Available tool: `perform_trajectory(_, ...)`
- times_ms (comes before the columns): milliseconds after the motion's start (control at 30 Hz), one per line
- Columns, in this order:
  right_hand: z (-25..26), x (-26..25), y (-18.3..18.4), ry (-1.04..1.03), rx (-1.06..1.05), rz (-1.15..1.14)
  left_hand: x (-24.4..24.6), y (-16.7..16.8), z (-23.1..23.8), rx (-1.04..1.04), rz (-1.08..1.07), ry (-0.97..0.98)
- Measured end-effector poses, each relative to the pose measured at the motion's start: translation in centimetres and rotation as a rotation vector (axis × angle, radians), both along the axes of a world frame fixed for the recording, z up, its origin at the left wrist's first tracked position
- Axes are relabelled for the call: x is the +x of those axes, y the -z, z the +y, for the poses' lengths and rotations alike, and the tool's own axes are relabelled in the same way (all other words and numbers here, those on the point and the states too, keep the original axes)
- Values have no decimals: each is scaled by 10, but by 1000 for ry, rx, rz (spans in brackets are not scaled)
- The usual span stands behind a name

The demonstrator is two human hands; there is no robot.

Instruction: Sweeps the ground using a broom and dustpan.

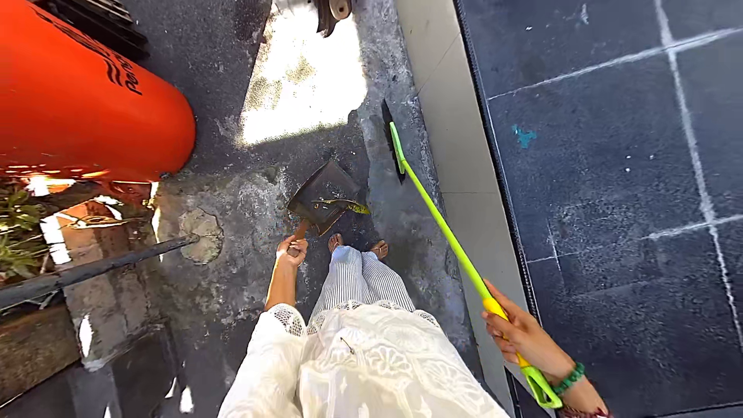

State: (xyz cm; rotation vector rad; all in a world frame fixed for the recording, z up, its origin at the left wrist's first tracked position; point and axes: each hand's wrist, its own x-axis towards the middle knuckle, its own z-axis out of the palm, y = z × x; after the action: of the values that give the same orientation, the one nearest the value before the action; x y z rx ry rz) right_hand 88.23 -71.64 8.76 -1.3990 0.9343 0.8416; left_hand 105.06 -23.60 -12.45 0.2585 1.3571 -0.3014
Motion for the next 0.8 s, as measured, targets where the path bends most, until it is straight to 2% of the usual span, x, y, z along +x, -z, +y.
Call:
perform_trajectory(100,10,19,7,-67,-101,16,15,-1,5,-14,3,-105)
perform_trajectory(233,31,30,16,-214,-233,50,26,-15,12,36,59,-89)
perform_trajectory(367,69,43,39,-244,-238,76,51,-15,2,191,109,152)
perform_trajectory(467,106,47,66,-214,-130,134,69,2,-19,347,151,368)
perform_trajectory(567,138,43,83,-174,15,204,84,21,-45,437,178,473)
perform_trajectory(667,136,27,65,-98,190,209,98,28,-57,434,189,453)
perform_trajectory(733,126,9,33,-61,253,186,103,29,-54,437,193,446)
perform_trajectory(800,120,-11,-1,-82,220,156,106,30,-47,432,178,432)
